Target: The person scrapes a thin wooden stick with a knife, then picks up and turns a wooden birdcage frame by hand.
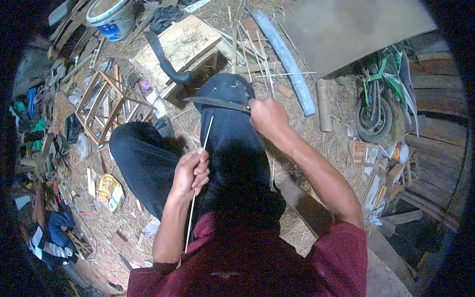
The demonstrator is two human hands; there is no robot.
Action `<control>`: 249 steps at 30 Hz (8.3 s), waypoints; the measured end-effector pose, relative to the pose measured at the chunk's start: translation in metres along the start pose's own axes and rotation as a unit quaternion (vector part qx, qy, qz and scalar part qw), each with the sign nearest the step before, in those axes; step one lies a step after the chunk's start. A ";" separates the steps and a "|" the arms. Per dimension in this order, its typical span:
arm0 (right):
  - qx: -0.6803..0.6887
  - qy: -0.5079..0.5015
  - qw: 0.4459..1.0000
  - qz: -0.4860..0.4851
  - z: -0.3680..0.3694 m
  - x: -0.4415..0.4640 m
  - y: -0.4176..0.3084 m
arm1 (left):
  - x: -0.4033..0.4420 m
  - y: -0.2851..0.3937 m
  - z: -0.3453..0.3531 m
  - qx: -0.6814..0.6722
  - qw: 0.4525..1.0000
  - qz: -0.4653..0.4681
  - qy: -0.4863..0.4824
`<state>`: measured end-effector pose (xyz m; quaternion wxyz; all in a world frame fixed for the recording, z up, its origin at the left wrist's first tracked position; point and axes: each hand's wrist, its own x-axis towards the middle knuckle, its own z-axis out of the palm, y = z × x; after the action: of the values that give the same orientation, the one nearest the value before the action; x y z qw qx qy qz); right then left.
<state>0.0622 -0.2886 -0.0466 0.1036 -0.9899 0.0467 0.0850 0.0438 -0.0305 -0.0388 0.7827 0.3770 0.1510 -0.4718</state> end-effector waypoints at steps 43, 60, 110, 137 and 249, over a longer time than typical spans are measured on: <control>0.003 -0.018 1.000 0.005 0.002 -0.013 -0.003 | 0.032 -0.007 0.021 0.357 0.914 0.170 0.091; -0.024 -0.049 0.998 0.012 -0.004 -0.014 -0.008 | 0.024 -0.015 0.018 0.336 0.925 0.161 0.076; 0.009 -0.009 0.998 -0.059 -0.010 -0.027 -0.012 | 0.020 -0.006 0.026 0.275 0.954 0.117 0.039; -0.013 -0.012 1.000 0.020 -0.005 -0.026 -0.011 | 0.011 -0.012 0.012 0.138 0.988 0.062 -0.010; 0.536 -0.223 0.814 0.017 0.110 0.167 -0.253 | 0.076 0.265 -0.272 0.171 0.894 0.234 0.342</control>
<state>0.2363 -0.0310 -0.1320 0.6242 -0.7302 0.0774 0.2669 0.3405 0.1930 -0.1469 0.6941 0.6672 0.2339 -0.1355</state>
